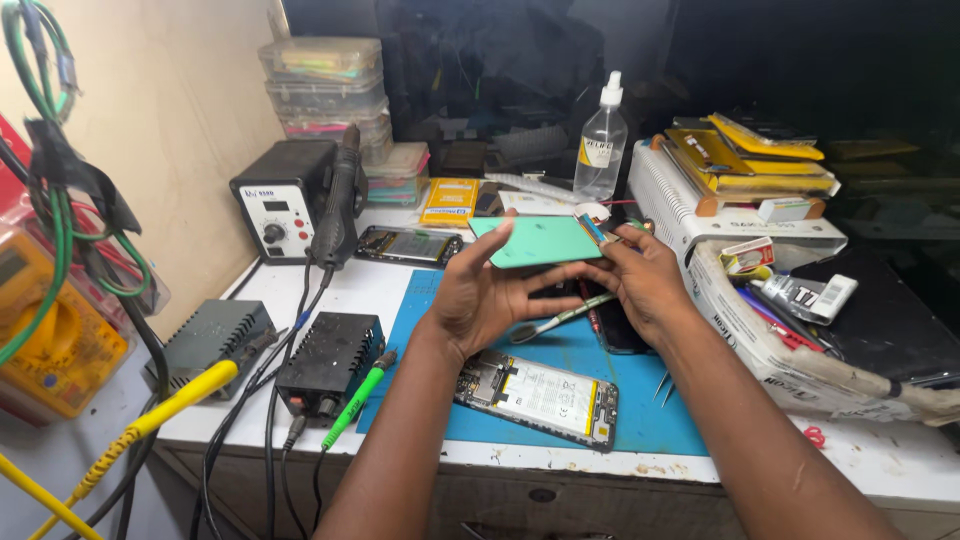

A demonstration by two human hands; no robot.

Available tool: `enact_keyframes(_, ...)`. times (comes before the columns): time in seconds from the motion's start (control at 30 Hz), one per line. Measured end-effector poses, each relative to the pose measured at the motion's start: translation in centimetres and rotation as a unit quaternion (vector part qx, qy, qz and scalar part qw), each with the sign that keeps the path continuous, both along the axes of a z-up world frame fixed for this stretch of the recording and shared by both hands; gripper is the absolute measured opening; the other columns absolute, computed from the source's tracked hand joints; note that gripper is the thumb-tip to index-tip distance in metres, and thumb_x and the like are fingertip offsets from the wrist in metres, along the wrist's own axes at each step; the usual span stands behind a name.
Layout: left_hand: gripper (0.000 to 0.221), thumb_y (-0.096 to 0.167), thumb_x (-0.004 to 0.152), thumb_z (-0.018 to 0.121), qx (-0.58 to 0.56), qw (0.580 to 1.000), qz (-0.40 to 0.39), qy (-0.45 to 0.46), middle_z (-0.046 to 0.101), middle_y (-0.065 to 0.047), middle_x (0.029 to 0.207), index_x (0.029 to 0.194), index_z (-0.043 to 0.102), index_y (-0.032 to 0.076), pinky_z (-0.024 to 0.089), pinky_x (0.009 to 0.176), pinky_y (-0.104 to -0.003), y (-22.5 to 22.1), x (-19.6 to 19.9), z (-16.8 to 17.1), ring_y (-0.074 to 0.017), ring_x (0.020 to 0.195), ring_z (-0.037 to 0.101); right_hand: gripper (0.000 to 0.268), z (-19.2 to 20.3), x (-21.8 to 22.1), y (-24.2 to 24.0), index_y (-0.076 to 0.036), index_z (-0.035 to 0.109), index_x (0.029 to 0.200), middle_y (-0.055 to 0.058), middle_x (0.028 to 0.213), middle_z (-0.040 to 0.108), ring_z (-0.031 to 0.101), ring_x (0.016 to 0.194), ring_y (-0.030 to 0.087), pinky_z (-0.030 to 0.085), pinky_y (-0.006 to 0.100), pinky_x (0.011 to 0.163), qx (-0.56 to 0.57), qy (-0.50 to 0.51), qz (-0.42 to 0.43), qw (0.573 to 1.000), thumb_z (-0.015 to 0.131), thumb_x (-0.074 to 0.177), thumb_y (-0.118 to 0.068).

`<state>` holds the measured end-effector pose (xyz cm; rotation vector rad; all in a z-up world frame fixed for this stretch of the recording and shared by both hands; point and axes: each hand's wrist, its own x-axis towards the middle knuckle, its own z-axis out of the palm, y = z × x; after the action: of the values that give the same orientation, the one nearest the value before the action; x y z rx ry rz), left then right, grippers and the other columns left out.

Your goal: The person tests a mobile phone screen by tapping numbers on the dialer, then removes the back panel and disconnects internal components like the battery and screen connectors.

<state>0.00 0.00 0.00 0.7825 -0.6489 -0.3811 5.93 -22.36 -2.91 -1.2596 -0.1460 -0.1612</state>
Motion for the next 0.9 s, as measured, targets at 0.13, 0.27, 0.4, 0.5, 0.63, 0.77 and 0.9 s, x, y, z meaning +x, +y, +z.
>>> enact_keyframes(0.13,0.120,0.092,0.080,0.033,-0.124,0.968,-0.219,0.022,0.046,-0.029,0.154,0.163,0.023,0.006,0.049,0.110,-0.068,0.3,-0.7,0.0,-0.0476,0.138,0.052,0.063,0.4,0.0,-0.2,0.005,0.029,0.147,0.019,0.116,0.064,0.071,0.100,0.023,0.062,0.034,0.087,0.033,0.010,-0.039,0.999,0.060,0.093,-0.004)
enact_keyframes(0.27,0.131,0.099,0.078,0.017,-0.079,0.981,-0.169,0.045,0.045,-0.033,0.151,0.163,0.025,0.000,0.049,0.105,-0.066,0.7,-0.8,0.2,-0.0516,0.134,0.052,0.067,1.4,-1.0,0.2,0.004,0.027,0.149,0.020,0.116,0.064,0.071,0.098,0.023,0.062,0.033,0.085,0.034,0.012,-0.030,0.999,0.061,0.092,-0.004)
enact_keyframes(0.4,0.114,0.088,0.089,0.015,-0.009,0.994,-0.101,0.044,0.049,-0.032,0.149,0.161,0.028,0.002,0.057,0.097,-0.061,0.9,-0.3,0.5,-0.0519,0.125,0.059,0.065,2.6,-1.7,0.4,0.001,0.033,0.149,0.017,0.113,0.067,0.070,0.097,0.019,0.061,0.030,0.081,0.003,-0.004,-0.007,1.000,0.063,0.092,-0.007)
enact_keyframes(0.5,0.103,0.082,0.093,0.021,0.042,0.995,-0.068,0.062,0.056,-0.030,0.140,0.155,0.039,0.001,0.064,0.086,-0.054,0.6,0.5,0.1,-0.0471,0.112,0.067,0.063,2.8,-2.2,0.5,-0.003,0.037,0.146,0.013,0.108,0.070,0.070,0.092,0.016,0.060,0.028,0.075,-0.004,-0.021,0.032,0.999,0.065,0.090,-0.009)
enact_keyframes(0.63,0.075,0.061,0.108,0.043,0.073,0.993,-0.077,0.057,0.066,-0.027,0.122,0.143,0.053,-0.004,0.066,0.079,-0.048,0.4,1.9,-1.2,-0.0407,0.097,0.074,0.061,2.6,-2.5,1.2,-0.005,0.039,0.143,0.010,0.094,0.070,0.068,0.075,0.015,0.056,0.028,0.067,-0.052,-0.045,0.092,0.993,0.068,0.090,-0.010)
enact_keyframes(0.77,0.061,0.050,0.108,0.051,0.107,0.988,-0.056,0.101,0.069,-0.023,0.106,0.128,0.058,-0.007,0.068,0.070,-0.044,0.1,3.1,-2.4,-0.0367,0.084,0.075,0.061,2.4,-2.2,1.7,-0.003,0.040,0.142,0.010,0.084,0.072,0.065,0.066,0.013,0.053,0.028,0.062,-0.110,-0.059,0.116,0.985,0.070,0.089,-0.010)
enact_keyframes(0.9,0.061,0.051,0.107,0.048,0.130,0.982,-0.045,0.130,0.068,-0.022,0.104,0.126,0.058,-0.005,0.068,0.069,-0.044,-0.2,3.8,-2.8,-0.0348,0.084,0.075,0.064,3.5,-2.0,1.6,-0.004,0.044,0.145,0.008,0.081,0.071,0.064,0.066,0.012,0.051,0.026,0.062,-0.252,-0.107,0.141,0.951,0.072,0.089,-0.013)
